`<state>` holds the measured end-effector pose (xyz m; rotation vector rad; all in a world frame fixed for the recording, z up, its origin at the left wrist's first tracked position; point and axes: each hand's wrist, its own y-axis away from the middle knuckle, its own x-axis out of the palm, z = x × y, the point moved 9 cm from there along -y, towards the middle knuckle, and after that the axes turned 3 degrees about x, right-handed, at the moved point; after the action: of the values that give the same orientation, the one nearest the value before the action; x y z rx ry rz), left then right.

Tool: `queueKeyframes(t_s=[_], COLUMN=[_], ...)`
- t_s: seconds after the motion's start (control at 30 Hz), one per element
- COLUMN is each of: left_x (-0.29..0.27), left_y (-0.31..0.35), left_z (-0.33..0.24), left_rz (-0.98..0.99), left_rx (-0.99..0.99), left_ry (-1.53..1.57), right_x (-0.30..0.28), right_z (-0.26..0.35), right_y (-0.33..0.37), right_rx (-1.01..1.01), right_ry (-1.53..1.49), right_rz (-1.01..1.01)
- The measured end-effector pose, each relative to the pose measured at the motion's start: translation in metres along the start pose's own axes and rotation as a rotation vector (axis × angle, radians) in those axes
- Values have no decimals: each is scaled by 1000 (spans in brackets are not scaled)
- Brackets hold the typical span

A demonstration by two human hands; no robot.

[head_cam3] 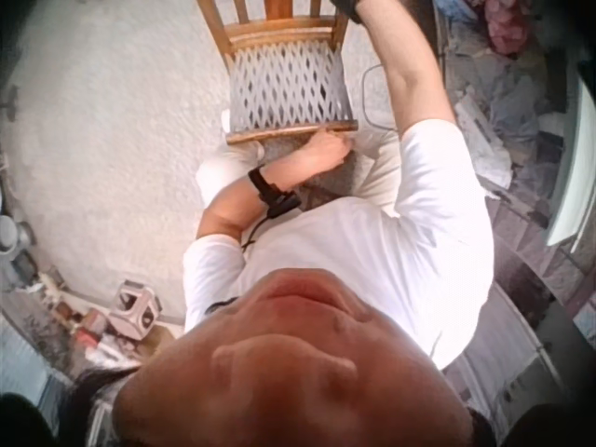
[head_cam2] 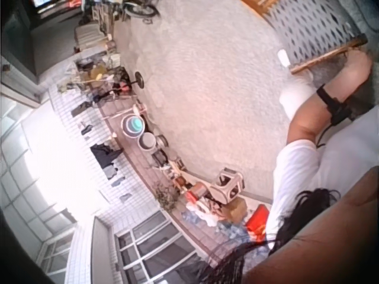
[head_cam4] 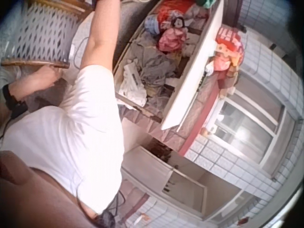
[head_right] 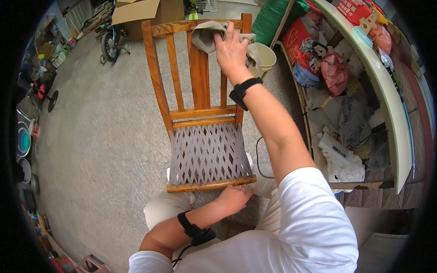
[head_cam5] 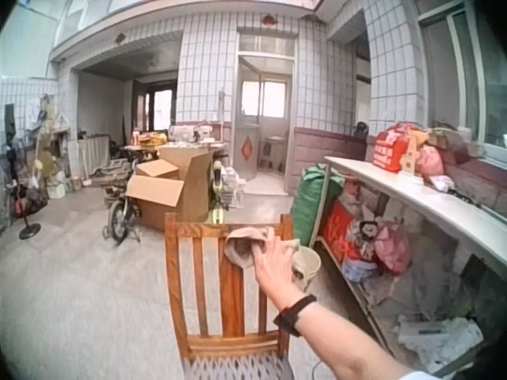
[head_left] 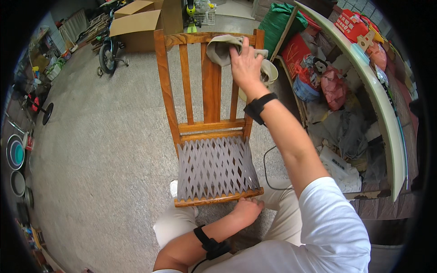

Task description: The person wipes the wooden frame and woven seat of two chairs using a cloth. They clean the first chair thoroughly, then move to a second chair with a blue woven seat and continue wiping the frame and seat.

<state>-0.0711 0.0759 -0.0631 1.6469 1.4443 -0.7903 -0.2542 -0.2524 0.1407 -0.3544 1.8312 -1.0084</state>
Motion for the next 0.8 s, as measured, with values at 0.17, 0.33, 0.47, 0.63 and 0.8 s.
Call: queueKeyframes(t_s=[0.17, 0.33, 0.47, 0.63, 0.8], left_x=[2, 2, -9, -20, -17], left_y=[5, 4, 6, 10, 10], left_z=[3, 3, 3, 1, -1], left_rz=[-15, 47, 42, -16, -30], left_rx=[-19, -2, -12, -30, -13], left_ry=[0, -8, 18, -6, 30], right_x=[27, 51, 36, -35, -65], right_z=[32, 56, 46, 33, 47], right_y=[93, 216, 207, 99, -30], right_rx=[-149, -220, -196, -198, -197], right_ry=[27, -79, -208, -442, -560], right_rz=[139, 790, 843, 458, -80])
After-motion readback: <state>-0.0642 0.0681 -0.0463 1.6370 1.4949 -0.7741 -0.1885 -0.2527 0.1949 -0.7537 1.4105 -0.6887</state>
